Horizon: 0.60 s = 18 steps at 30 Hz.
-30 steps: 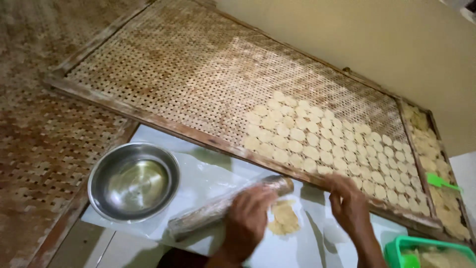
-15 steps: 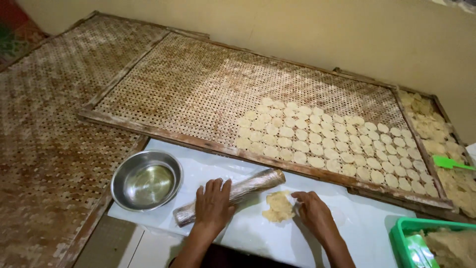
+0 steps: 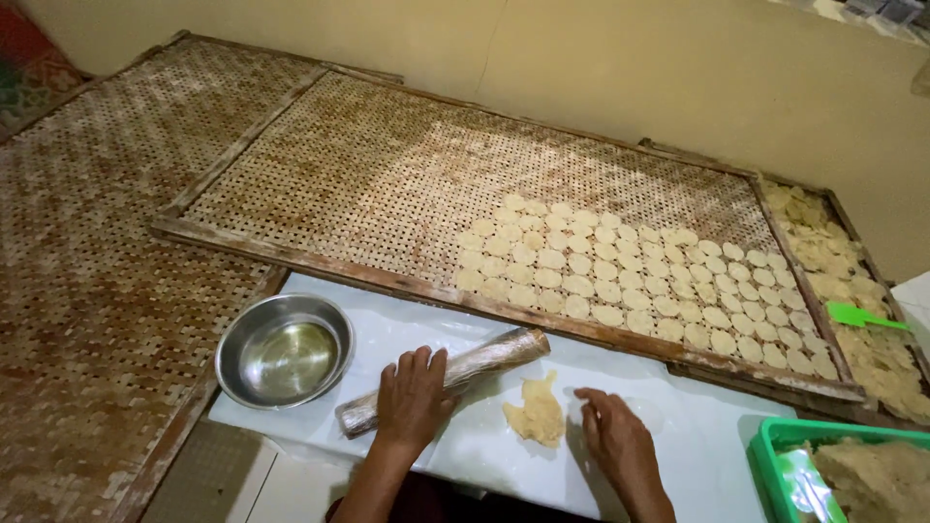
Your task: Rolling out small dough portions into flat circles and arranging them on woven trays.
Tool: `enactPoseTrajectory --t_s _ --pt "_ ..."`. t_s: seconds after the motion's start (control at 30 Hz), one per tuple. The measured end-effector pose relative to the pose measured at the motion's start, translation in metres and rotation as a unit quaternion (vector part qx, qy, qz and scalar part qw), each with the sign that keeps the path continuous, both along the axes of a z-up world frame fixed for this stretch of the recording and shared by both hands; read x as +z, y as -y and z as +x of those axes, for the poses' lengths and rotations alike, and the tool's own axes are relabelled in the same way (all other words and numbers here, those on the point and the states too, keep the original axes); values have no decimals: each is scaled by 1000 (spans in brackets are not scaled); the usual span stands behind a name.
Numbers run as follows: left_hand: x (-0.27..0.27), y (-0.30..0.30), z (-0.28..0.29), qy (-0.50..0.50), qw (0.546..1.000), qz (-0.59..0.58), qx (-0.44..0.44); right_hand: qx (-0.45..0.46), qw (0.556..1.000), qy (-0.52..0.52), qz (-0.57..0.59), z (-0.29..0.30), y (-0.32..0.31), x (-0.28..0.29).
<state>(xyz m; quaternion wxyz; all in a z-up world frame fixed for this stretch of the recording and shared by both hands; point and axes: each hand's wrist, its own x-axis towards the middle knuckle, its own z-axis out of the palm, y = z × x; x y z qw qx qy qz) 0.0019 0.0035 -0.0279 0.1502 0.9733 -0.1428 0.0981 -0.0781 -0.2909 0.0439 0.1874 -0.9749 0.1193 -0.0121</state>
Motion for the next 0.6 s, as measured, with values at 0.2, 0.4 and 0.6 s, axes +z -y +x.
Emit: enactPoseTrajectory --t_s 0.2,0.4,0.6 --pt "10 1 -1 -30 1000 5 1 31 995 -46 -85 47 8 -32" --pt "8 0 1 -31 1000 0 -2 95 995 35 9 32 -12 -23" --pt "7 1 2 -23 1000 9 4 139 989 44 37 -15 -34 -5"
